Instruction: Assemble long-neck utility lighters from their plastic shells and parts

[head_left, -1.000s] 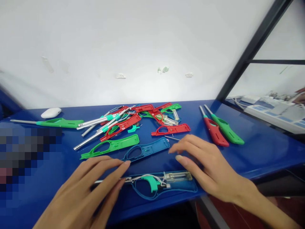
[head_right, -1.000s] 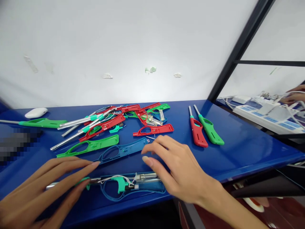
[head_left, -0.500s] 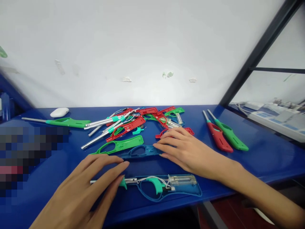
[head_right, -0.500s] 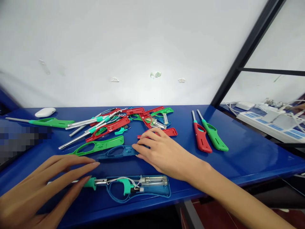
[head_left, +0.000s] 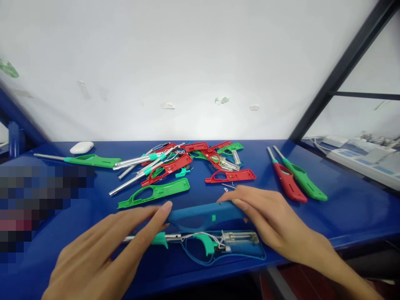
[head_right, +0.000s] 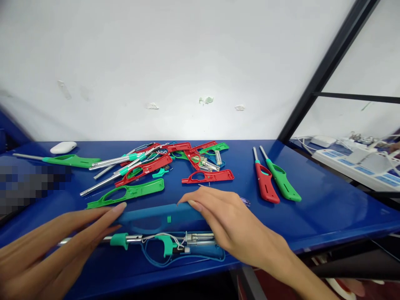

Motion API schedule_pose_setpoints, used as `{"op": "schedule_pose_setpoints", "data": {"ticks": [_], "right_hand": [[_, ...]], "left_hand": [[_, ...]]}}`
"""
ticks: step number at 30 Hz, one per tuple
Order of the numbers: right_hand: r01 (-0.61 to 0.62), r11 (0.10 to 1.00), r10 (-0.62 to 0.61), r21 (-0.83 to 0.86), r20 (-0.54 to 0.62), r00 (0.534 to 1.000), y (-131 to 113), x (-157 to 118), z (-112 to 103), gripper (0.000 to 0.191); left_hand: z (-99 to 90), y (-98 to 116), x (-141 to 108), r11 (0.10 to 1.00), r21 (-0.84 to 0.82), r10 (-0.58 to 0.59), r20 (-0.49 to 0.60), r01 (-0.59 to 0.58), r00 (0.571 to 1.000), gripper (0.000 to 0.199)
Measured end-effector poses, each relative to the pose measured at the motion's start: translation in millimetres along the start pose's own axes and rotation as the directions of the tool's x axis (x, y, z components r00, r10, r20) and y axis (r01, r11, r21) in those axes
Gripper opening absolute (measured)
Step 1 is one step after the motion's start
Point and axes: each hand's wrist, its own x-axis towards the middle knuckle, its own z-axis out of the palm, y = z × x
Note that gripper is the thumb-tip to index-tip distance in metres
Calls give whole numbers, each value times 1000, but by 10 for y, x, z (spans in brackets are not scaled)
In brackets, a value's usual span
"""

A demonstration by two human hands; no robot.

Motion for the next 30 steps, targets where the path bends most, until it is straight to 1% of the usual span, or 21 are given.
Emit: {"op": "schedule_pose_setpoints", "data": {"ticks": [3, 5, 7, 10, 12, 16, 19, 22, 26, 30], "right_hand": [[-86, 994, 90, 64, -71, 993, -89, -58, -9, 26], [-147, 988, 152, 55, -105, 983, -161, -135, -32, 24], [-202, 979, 200, 1, -133, 971, -216, -243, -41, 31], [-266, 957, 245, -112, -172, 954, -235, -423, 14, 38], [-281, 944, 256, -175, -155, 954, -210, -531, 87, 39], [-274, 934, 248, -231, -137, 959, -164, -659, 205, 41], [-243, 943, 216, -226, -140, 966, -166, -661, 222, 36], [-209, 948, 175, -241, -157, 972, -171, -627, 212, 33], [-180, 945, 132, -272, -184, 974, -158, -616, 216, 32], [-170, 934, 107, -315, -208, 972, -166, -606, 219, 28]], "left_hand": [[18, 15, -3, 999, 5, 48, 5, -48, 999, 62], [37, 36, 14, 996, -37, 86, -12, -87, 996, 66], [68, 53, 27, 990, -53, 128, -30, -130, 991, 65], [120, 66, 40, 993, -30, 115, 39, -114, 993, 57], [139, 72, 58, 993, -20, 114, 83, -113, 990, 49], [136, 87, 113, 986, -19, 169, 126, -167, 978, 36], [128, 94, 124, 980, -1, 199, 158, -201, 967, 35], [118, 107, 115, 985, 4, 167, 167, -170, 972, 32], [111, 141, 143, 993, -40, 120, 134, -115, 984, 28], [136, 174, 220, 987, -34, 157, 78, -155, 984, 25]]}}
